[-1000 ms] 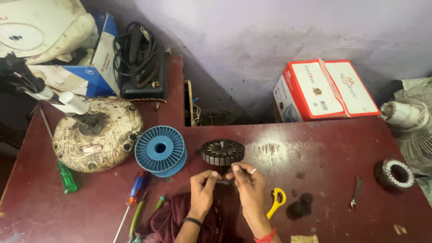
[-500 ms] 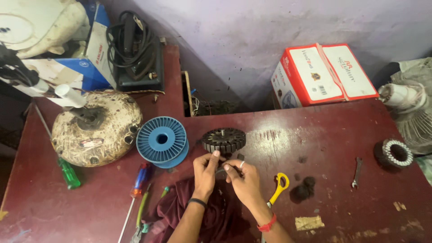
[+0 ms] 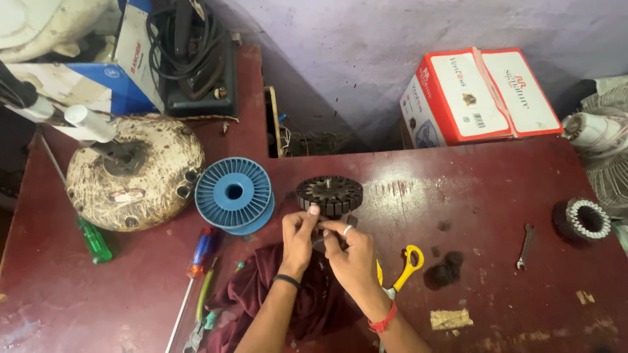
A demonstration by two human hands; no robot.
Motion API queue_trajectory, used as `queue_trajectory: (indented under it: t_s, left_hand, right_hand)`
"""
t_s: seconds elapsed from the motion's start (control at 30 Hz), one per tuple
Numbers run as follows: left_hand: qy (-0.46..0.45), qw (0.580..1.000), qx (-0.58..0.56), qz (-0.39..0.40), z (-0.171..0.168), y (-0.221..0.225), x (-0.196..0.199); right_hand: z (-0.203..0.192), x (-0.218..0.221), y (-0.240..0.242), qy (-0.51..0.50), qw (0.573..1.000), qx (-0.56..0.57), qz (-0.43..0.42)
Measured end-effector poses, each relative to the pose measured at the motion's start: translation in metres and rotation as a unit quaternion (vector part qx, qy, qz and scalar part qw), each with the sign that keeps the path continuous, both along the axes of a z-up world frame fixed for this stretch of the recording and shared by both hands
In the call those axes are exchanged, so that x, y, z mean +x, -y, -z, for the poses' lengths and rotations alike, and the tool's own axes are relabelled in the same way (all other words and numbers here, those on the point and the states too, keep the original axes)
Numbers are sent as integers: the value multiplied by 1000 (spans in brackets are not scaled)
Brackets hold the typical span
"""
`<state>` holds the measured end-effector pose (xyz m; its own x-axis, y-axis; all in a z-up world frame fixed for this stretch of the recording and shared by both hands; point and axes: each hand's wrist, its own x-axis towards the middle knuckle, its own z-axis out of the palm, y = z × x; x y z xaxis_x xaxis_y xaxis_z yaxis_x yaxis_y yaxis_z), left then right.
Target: The person is repairing a fan motor rotor by hand. They insert small metal shims into the slots of the rotor, then use pliers to press and secure them in place.
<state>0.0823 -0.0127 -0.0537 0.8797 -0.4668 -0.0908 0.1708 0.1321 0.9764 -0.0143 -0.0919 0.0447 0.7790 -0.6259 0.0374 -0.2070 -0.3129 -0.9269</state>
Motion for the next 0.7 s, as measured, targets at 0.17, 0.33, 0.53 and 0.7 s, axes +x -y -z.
queue_trajectory:
  t_s: [0.17, 0.33, 0.53, 0.7]
  left_hand:
    - [-57, 998, 0, 27, -8, -1, 0]
    - [-163, 975, -107, 107, -4, -9, 11]
    - [-156, 975, -123, 97, 6, -9, 10]
    - [-129, 985, -90, 66, 11, -8, 8]
  right_hand:
    - [-6, -2, 6, -179, 982, -62, -9]
    - [-5, -4, 9, -129, 986, -104, -35]
    - [19, -3, 18, -66, 996, -45, -44]
    - [32, 0, 23, 13, 999, -41, 12]
